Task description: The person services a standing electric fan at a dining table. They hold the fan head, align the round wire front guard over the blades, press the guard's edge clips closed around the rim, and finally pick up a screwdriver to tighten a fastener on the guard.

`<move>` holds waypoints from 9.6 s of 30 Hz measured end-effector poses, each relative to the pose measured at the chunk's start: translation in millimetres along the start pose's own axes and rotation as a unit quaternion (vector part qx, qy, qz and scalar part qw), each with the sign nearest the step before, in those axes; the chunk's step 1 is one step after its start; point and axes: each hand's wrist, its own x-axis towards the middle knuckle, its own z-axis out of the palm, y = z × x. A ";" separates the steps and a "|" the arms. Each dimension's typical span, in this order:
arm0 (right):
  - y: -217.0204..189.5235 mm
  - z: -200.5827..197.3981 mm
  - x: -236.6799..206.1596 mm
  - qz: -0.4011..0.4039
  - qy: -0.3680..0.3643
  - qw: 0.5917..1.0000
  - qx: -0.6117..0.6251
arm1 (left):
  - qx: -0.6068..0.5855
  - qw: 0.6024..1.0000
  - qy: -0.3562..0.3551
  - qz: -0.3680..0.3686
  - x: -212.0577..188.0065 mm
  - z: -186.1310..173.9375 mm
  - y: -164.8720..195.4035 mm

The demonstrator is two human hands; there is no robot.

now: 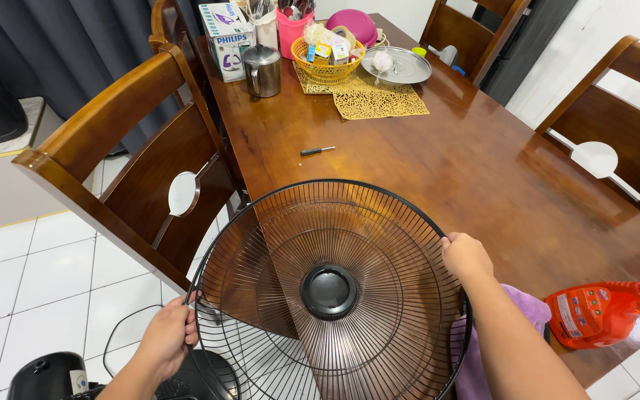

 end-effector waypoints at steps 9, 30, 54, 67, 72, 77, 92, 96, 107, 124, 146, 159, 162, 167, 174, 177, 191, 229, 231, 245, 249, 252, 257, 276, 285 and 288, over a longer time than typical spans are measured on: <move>3.7 11.0 4.3 -0.001 0.015 1.000 0.024 | -0.035 0.999 -0.023 0.015 -1.4 -0.5 -12.5; 21.2 42.3 36.0 -0.052 0.011 0.998 -0.030 | -0.075 0.996 0.014 0.036 -4.8 10.9 -17.7; 39.0 55.1 32.7 -0.135 -0.061 0.959 0.242 | -0.116 0.989 0.064 0.071 -11.5 18.6 -17.8; 40.8 6.6 3.6 0.073 -0.265 0.897 0.347 | -0.082 0.990 0.085 0.074 -6.4 15.8 -13.3; 47.7 -3.5 0.3 0.031 -0.256 0.892 0.372 | -0.066 0.992 0.083 0.065 -8.1 13.7 -14.9; 48.2 16.1 8.6 -0.018 -0.159 0.933 0.322 | -0.069 0.993 0.071 0.063 -13.0 14.4 -13.3; 41.8 3.7 -14.6 -0.009 -0.114 0.919 0.377 | -0.091 0.992 0.055 0.070 -8.4 14.5 -20.2; 38.2 14.4 -15.0 -0.005 -0.084 0.896 0.436 | -0.101 0.991 0.052 0.064 -9.7 13.8 -22.1; 21.8 -4.1 -10.2 0.032 -0.076 0.980 0.181 | -0.073 0.993 0.059 0.064 -15.1 21.4 -13.1; 8.3 -6.8 -30.4 0.016 -0.026 1.000 0.009 | -0.044 0.994 0.054 0.082 -26.3 31.7 -9.8; -35.4 -4.2 24.7 -0.069 -0.028 0.981 -0.177 | -0.051 0.993 0.085 0.069 -0.1 23.2 -8.2; -67.8 -5.6 35.4 -0.147 -0.059 0.970 -0.186 | -0.034 0.993 0.087 0.076 21.7 17.8 4.1; -73.4 -8.4 30.9 -0.124 -0.082 0.976 -0.161 | -0.016 0.992 0.096 0.079 21.3 22.1 9.3; -77.5 -12.5 21.3 -0.129 -0.066 0.973 -0.180 | 0.038 0.983 0.179 0.014 5.4 31.1 19.1; -72.0 -7.8 22.8 -0.132 -0.066 0.974 -0.172 | 0.056 0.979 0.195 0.017 -3.7 42.2 35.0; -71.7 -5.9 25.0 -0.135 -0.067 0.974 -0.171 | 0.009 0.989 0.146 0.015 2.9 39.2 34.8; -68.7 0.8 30.4 -0.146 -0.075 0.976 -0.145 | 0.097 0.990 0.101 -0.003 20.1 27.7 48.2; -63.1 9.6 41.7 -0.194 -0.061 0.974 -0.103 | 0.046 0.985 0.145 0.078 8.0 21.5 31.1; -62.1 9.7 42.5 -0.203 -0.061 0.972 -0.102 | 0.049 0.986 0.139 0.077 8.5 22.2 32.7; -57.3 16.3 46.9 -0.213 -0.066 0.972 -0.071 | 0.041 0.991 0.127 0.025 17.8 21.6 38.4; -55.3 18.0 46.7 -0.221 -0.066 0.971 -0.061 | 0.052 0.989 0.137 0.009 19.3 20.9 39.2; -54.0 19.2 47.4 -0.221 -0.069 0.971 -0.059 | 0.053 0.987 0.149 -0.005 20.2 19.8 39.3; -49.7 21.5 49.0 -0.218 -0.080 0.971 -0.053 | 0.029 0.992 0.124 -0.026 22.4 20.3 42.7; -49.0 23.5 54.8 -0.237 -0.073 0.968 -0.023 | 0.049 0.990 0.133 -0.002 36.4 11.1 37.3; -46.6 25.2 53.2 -0.226 -0.079 0.971 -0.017 | 0.009 0.993 0.121 0.013 26.8 15.5 41.8; -47.6 24.3 52.4 -0.226 -0.078 0.971 -0.010 | -0.010 0.993 0.118 0.027 26.6 13.2 39.3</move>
